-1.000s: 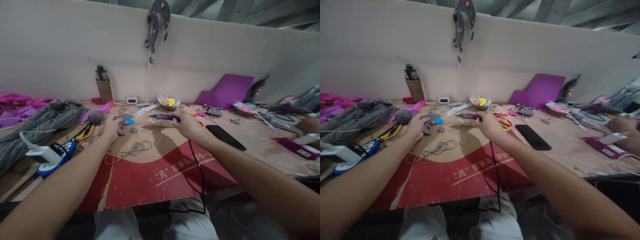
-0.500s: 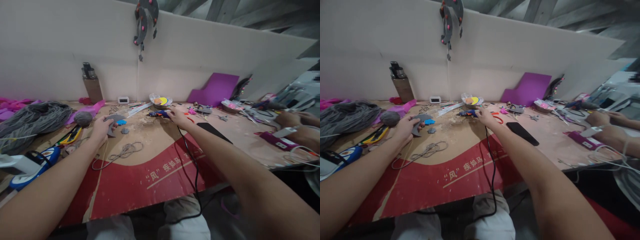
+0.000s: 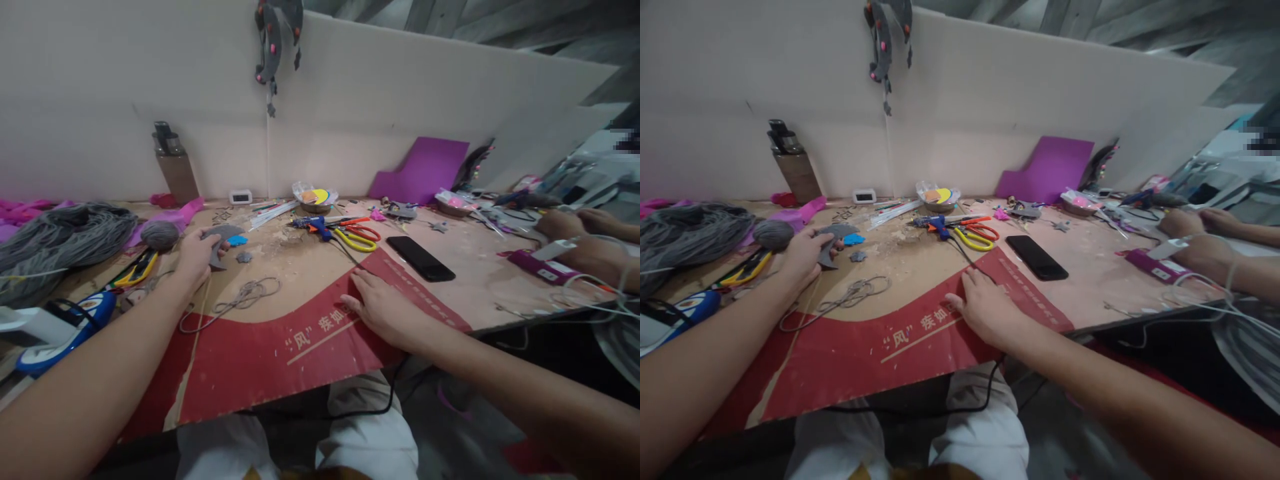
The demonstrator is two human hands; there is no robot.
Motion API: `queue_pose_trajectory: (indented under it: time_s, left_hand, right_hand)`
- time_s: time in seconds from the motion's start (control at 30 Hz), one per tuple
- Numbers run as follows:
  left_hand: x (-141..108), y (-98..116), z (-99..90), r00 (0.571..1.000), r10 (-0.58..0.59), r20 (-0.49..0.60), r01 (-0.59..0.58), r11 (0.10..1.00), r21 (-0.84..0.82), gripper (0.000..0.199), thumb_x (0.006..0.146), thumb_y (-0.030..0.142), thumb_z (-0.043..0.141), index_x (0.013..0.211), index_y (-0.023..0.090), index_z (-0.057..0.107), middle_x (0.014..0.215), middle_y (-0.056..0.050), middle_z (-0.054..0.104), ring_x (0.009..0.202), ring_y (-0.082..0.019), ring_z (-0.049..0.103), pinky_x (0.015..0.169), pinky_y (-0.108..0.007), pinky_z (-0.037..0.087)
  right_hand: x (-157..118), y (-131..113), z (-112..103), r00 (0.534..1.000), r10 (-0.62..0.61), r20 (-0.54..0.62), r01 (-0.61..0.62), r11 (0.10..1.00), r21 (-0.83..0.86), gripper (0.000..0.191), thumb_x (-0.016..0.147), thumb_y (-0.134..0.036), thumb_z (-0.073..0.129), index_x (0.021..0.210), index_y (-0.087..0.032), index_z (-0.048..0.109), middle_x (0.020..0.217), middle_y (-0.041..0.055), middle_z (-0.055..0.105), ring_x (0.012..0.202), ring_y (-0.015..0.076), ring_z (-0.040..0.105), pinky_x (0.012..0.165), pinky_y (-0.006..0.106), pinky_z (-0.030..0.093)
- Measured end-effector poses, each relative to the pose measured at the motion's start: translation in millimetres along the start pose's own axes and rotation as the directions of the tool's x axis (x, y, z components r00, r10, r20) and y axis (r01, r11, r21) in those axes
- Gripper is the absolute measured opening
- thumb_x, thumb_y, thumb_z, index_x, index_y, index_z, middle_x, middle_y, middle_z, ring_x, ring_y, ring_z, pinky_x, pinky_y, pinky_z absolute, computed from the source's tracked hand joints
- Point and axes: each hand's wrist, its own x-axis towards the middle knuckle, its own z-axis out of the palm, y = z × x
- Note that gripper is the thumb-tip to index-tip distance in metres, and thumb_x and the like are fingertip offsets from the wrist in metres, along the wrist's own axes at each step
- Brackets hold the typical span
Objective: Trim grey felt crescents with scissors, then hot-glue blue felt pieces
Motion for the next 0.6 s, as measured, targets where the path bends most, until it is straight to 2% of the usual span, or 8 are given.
queue_pose_trajectory:
  time_s: [0.13, 0.27, 0.33, 0.4, 0.5, 0.53, 0.57, 0.6]
  left_hand:
    - [-4, 5, 2.6, 0.999, 0.037, 0.003, -0.038, 0.999, 0.035, 0.019, 0.071, 0.009, 0.059, 0.088, 0.015, 0.058, 0.055, -0.001, 0.059, 0.042, -0.012, 0.054, 0.036, -0.017, 0.037]
    - [-11, 22, -0.7, 0.968, -0.017, 0.249, -0.012, 0.993, 0.115, 0.023, 0.069, 0.010, 0.066, 0.090, 0.016, 0.061, 0.056, -0.001, 0.059, 0.039, -0.010, 0.047, 0.037, -0.017, 0.034]
    - [-16, 35, -3.0, 0.919, -0.068, 0.388, -0.029, 0.971, 0.238, 0.033, 0.063, 0.011, 0.076, 0.094, 0.017, 0.065, 0.059, -0.002, 0.060, 0.044, -0.012, 0.051, 0.040, -0.019, 0.036]
    - [-21, 49, -3.6, 0.879, -0.053, 0.474, -0.156, 0.908, 0.390, 0.045, 0.053, 0.009, 0.083, 0.095, 0.019, 0.070, 0.071, -0.005, 0.066, 0.054, -0.014, 0.058, 0.045, -0.020, 0.040]
    - [-33, 65, -1.6, 0.805, -0.013, 0.593, -0.386, 0.747, 0.541, 0.061, 0.040, 0.007, 0.086, 0.098, 0.022, 0.073, 0.090, -0.004, 0.070, 0.073, -0.017, 0.063, 0.060, -0.021, 0.046]
    - [-37, 69, -0.8, 0.759, -0.038, 0.650, -0.451, 0.689, 0.567, 0.060, 0.042, 0.011, 0.086, 0.099, 0.023, 0.073, 0.095, -0.004, 0.070, 0.079, -0.018, 0.064, 0.066, -0.022, 0.047]
    - [-41, 72, -0.2, 0.697, -0.065, 0.714, -0.535, 0.616, 0.578, 0.056, 0.045, 0.017, 0.086, 0.099, 0.023, 0.072, 0.100, -0.004, 0.069, 0.087, -0.020, 0.064, 0.074, -0.025, 0.047]
    - [-45, 74, 0.1, 0.607, -0.142, 0.782, -0.636, 0.505, 0.584, 0.052, 0.052, 0.026, 0.085, 0.102, 0.025, 0.071, 0.108, -0.004, 0.068, 0.095, -0.023, 0.063, 0.081, -0.028, 0.047]
  right_hand:
    - [29, 30, 15, 0.999, 0.027, -0.024, -0.028, 0.997, -0.074, 0.059, 0.095, -0.053, 0.036, 0.123, -0.005, 0.055, 0.134, 0.0280, 0.051, 0.131, 0.0367, 0.045, 0.108, 0.051, 0.035]
    - [68, 14, 26, 0.999, 0.028, 0.020, -0.027, 0.999, -0.028, 0.061, 0.096, -0.051, 0.035, 0.132, -0.004, 0.050, 0.141, 0.0273, 0.047, 0.139, 0.0374, 0.036, 0.113, 0.055, 0.028]
    - [70, -6, 27, 0.998, -0.033, 0.056, 0.033, 0.999, -0.001, 0.068, 0.094, -0.054, 0.039, 0.137, -0.003, 0.047, 0.148, 0.0262, 0.040, 0.143, 0.0349, 0.031, 0.117, 0.048, 0.025]
    - [58, -27, 21, 0.974, -0.191, 0.121, 0.182, 0.980, 0.081, 0.075, 0.093, -0.056, 0.041, 0.145, -0.002, 0.039, 0.155, 0.0237, 0.030, 0.146, 0.0322, 0.023, 0.119, 0.045, 0.022]
    - [34, -44, 4, 0.830, -0.530, 0.173, 0.458, 0.825, 0.332, 0.073, 0.095, -0.054, 0.038, 0.152, -0.010, 0.029, 0.159, 0.0138, 0.025, 0.147, 0.0240, 0.022, 0.119, 0.040, 0.024]
    - [31, -45, -1, 0.808, -0.568, 0.160, 0.475, 0.787, 0.394, 0.066, 0.097, -0.051, 0.035, 0.153, -0.016, 0.028, 0.158, 0.0096, 0.028, 0.146, 0.0205, 0.026, 0.119, 0.039, 0.026]
    - [32, -44, -6, 0.824, -0.554, 0.118, 0.463, 0.778, 0.425, 0.063, 0.098, -0.050, 0.033, 0.153, -0.020, 0.029, 0.157, 0.0075, 0.031, 0.145, 0.0192, 0.029, 0.118, 0.040, 0.027]
    - [37, -42, -8, 0.849, -0.523, 0.079, 0.446, 0.789, 0.423, 0.062, 0.098, -0.051, 0.032, 0.153, -0.021, 0.029, 0.157, 0.0077, 0.032, 0.144, 0.0199, 0.030, 0.118, 0.042, 0.027]
